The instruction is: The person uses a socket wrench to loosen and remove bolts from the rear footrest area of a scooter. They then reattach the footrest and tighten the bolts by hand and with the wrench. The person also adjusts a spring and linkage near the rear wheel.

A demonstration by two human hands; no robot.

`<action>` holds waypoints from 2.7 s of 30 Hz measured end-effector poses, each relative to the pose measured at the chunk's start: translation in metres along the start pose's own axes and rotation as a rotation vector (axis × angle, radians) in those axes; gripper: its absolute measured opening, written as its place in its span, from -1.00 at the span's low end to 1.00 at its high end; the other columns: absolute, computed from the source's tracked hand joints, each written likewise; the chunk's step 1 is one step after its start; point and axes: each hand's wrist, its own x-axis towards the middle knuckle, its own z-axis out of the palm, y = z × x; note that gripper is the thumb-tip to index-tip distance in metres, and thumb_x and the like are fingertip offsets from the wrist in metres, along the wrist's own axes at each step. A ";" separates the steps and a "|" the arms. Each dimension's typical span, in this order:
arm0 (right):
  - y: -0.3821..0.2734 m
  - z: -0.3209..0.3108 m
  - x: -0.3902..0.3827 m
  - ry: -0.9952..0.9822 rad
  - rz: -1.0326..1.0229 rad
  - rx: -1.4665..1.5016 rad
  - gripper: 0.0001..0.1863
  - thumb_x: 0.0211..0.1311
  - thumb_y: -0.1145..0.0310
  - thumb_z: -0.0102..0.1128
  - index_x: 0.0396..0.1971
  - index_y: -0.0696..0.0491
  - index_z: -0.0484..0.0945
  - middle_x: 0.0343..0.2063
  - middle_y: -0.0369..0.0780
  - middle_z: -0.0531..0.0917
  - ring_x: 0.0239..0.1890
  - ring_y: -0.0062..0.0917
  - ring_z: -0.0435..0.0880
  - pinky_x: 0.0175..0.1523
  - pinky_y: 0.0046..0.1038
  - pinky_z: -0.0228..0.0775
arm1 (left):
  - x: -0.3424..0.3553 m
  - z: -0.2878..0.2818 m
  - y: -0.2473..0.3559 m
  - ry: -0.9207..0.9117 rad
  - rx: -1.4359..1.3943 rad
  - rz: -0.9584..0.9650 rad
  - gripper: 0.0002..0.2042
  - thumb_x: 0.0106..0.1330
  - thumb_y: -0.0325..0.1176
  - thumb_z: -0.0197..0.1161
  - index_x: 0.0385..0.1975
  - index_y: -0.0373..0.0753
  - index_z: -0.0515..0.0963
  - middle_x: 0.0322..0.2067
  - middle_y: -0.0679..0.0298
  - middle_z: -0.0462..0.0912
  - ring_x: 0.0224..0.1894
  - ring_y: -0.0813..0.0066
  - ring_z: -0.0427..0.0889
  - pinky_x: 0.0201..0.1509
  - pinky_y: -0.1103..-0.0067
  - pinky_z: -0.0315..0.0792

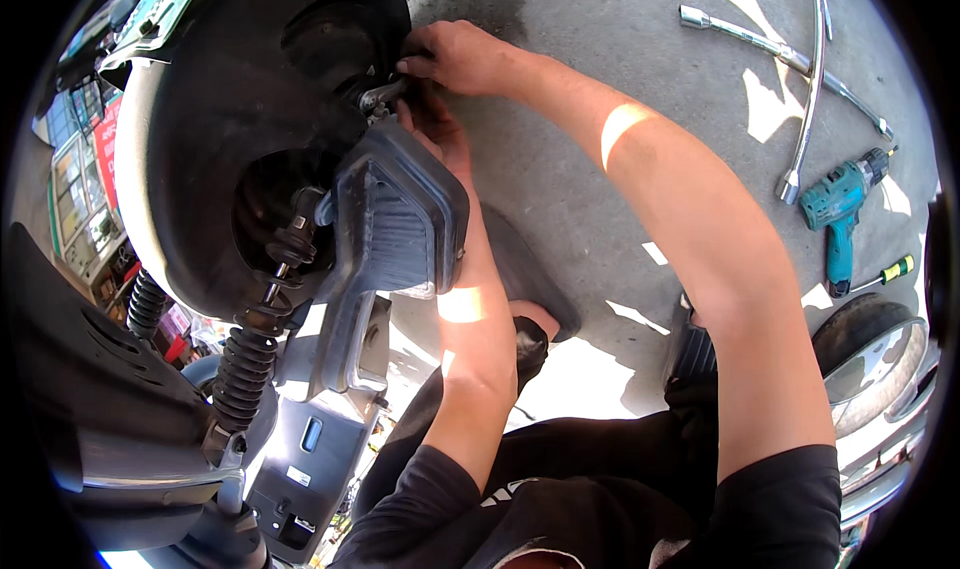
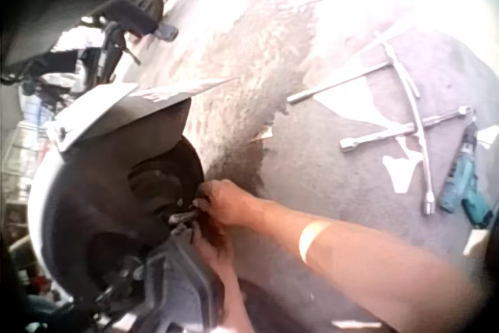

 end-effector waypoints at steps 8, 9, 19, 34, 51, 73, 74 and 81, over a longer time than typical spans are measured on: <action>-0.014 0.008 -0.003 0.009 -0.065 -0.148 -0.56 0.41 0.08 -0.05 -0.41 0.16 0.59 -0.37 0.02 0.67 -0.25 0.00 0.63 -0.11 -0.09 0.46 | -0.006 0.005 0.004 0.013 -0.036 -0.002 -0.65 0.43 -0.32 0.11 0.16 -0.26 0.42 0.13 0.26 0.53 0.18 0.50 0.45 0.26 0.59 0.28; -0.009 0.004 -0.003 0.009 -0.071 -0.179 -0.56 0.41 0.07 -0.05 -0.40 0.16 0.59 -0.36 0.02 0.67 -0.24 0.00 0.63 -0.10 -0.09 0.46 | -0.011 0.013 0.002 0.030 -0.075 -0.061 -0.66 0.44 -0.33 0.09 0.16 -0.26 0.41 0.13 0.25 0.53 0.18 0.50 0.45 0.26 0.58 0.28; -0.028 -0.003 0.005 -0.155 0.076 -0.204 -0.59 0.41 0.07 -0.09 -0.23 0.08 0.64 -0.28 -0.02 0.70 -0.11 -0.09 0.65 -0.01 -0.14 0.48 | -0.016 0.030 0.007 0.262 0.014 0.001 -0.65 0.46 -0.30 0.04 0.18 -0.28 0.41 0.13 0.22 0.52 0.19 0.49 0.45 0.29 0.56 0.24; -0.021 -0.013 0.005 -0.186 0.087 -0.263 -0.52 0.44 0.02 -0.18 -0.18 0.07 0.64 -0.22 -0.02 0.70 -0.08 -0.10 0.66 -0.01 -0.17 0.50 | -0.005 0.003 0.001 -0.121 -0.199 -0.094 -0.63 0.42 -0.38 0.12 0.19 -0.33 0.38 0.18 0.23 0.48 0.22 0.46 0.43 0.34 0.50 0.27; -0.023 -0.014 0.014 -0.242 0.068 -0.234 -0.43 0.46 -0.08 -0.22 -0.21 0.10 0.65 -0.34 -0.04 0.69 -0.18 -0.12 0.67 -0.04 -0.20 0.48 | 0.003 0.008 0.001 -0.300 -0.265 -0.174 -0.63 0.46 -0.37 0.04 0.21 -0.32 0.35 0.19 0.22 0.47 0.29 0.41 0.33 0.44 0.43 0.11; -0.014 -0.013 0.014 -0.245 0.076 -0.177 -0.53 0.41 0.00 -0.14 -0.08 0.08 0.58 -0.19 0.01 0.68 -0.05 -0.08 0.63 0.04 -0.16 0.45 | 0.020 -0.010 0.002 -0.318 -0.253 -0.263 -0.63 0.35 -0.48 0.07 0.16 -0.31 0.40 0.12 0.17 0.51 0.23 0.37 0.39 0.37 0.39 0.17; -0.019 -0.013 0.011 -0.246 0.106 -0.170 -0.52 0.41 -0.01 -0.14 -0.07 0.07 0.58 -0.18 0.01 0.68 -0.04 -0.08 0.63 0.05 -0.16 0.45 | 0.024 -0.013 0.005 -0.360 -0.266 -0.264 -0.62 0.34 -0.49 0.07 0.16 -0.31 0.40 0.12 0.17 0.51 0.23 0.36 0.39 0.38 0.39 0.16; -0.013 -0.015 0.008 -0.150 -0.008 -0.224 -0.55 0.42 0.00 -0.15 -0.10 0.06 0.57 -0.21 -0.01 0.68 -0.04 -0.10 0.63 0.04 -0.15 0.44 | 0.024 -0.023 0.004 -0.198 -1.044 -0.571 -0.61 0.38 -0.41 0.10 0.20 -0.30 0.37 0.18 0.19 0.47 0.28 0.33 0.35 0.42 0.37 0.14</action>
